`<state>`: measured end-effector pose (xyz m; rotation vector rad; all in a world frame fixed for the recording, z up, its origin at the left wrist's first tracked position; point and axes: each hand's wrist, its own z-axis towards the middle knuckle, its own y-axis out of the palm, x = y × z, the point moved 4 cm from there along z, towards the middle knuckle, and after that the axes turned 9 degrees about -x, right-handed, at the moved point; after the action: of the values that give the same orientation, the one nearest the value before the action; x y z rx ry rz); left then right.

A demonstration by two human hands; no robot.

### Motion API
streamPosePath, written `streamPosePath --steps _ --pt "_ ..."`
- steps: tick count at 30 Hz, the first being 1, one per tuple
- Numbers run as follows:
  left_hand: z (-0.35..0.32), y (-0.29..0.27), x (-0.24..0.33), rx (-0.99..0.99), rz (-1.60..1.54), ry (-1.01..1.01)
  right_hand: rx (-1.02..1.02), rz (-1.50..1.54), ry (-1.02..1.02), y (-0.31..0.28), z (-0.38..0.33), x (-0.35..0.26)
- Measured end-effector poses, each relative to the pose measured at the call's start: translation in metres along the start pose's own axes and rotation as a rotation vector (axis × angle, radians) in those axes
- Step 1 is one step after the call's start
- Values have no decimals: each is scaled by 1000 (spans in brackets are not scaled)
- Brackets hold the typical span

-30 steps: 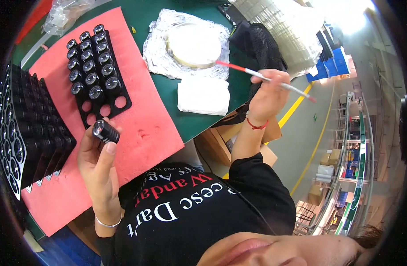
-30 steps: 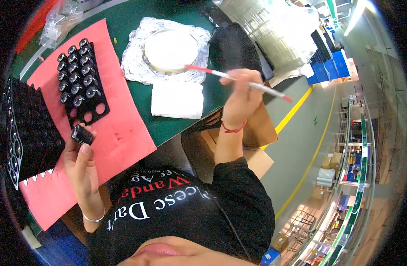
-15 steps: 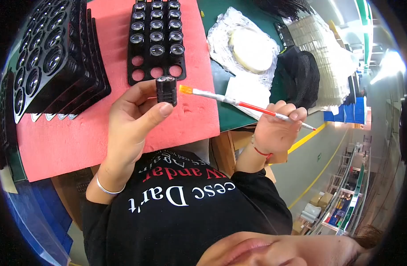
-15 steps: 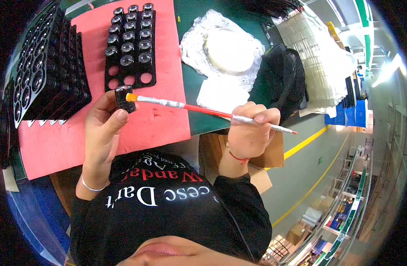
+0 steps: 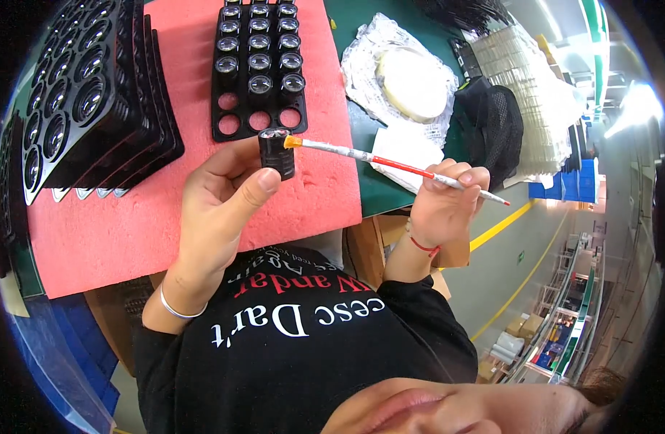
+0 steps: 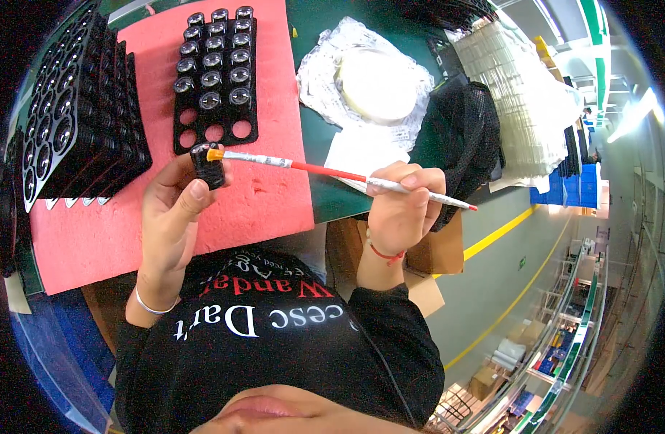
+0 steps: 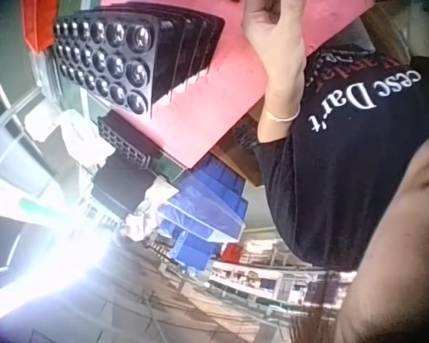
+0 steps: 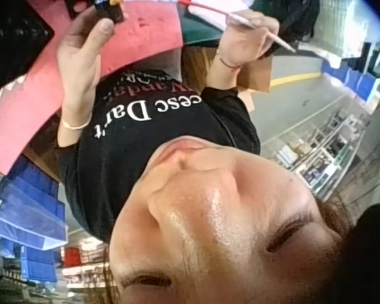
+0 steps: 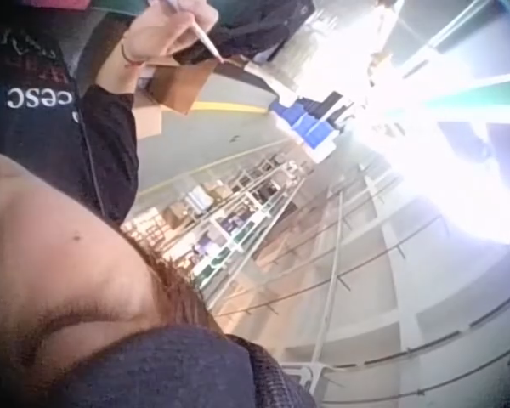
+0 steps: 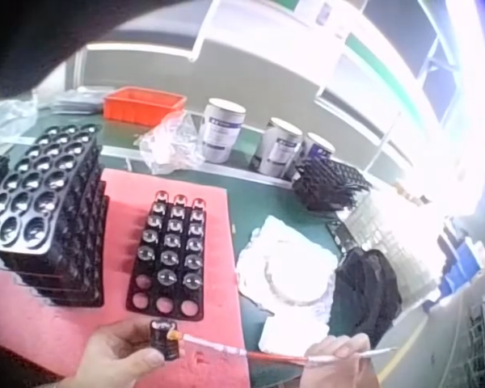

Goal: Apply a sealant or paint to small black light housing components using a brush on an assembly line.

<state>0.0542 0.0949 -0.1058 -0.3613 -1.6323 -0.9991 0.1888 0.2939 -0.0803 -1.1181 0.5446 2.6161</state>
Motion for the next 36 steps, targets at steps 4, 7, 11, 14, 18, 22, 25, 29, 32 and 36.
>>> streamPosePath --steps 4,7,11,14,18,22,25,29,32,36 --pt "1 -1 0 -32 -3 -13 12 -10 -1 -2 -1 2" --pt "0 1 1 -48 -111 -36 89 -220 -87 -8 -4 4" --pt "-1 3 2 -35 -86 12 138 44 -70 -10 -8 6" --pt "-11 6 10 -59 6 11 193 75 -94 -14 -14 13" --pt "-41 7 82 -457 622 477 286 -60 -165 -13 -22 10" --pt "-69 -28 162 -334 879 871 411 -291 -190 -12 -22 8" --pt "-33 -64 207 194 1205 731 426 -262 -211 -16 -26 9" --pt "40 -106 247 400 1390 457 403 -196 -222 -10 -24 12" --pt "91 -98 231 51 1322 504 422 -221 -227 -15 -30 11" --pt "122 -155 228 1 1589 361 400 -213 -229 -15 -30 9"
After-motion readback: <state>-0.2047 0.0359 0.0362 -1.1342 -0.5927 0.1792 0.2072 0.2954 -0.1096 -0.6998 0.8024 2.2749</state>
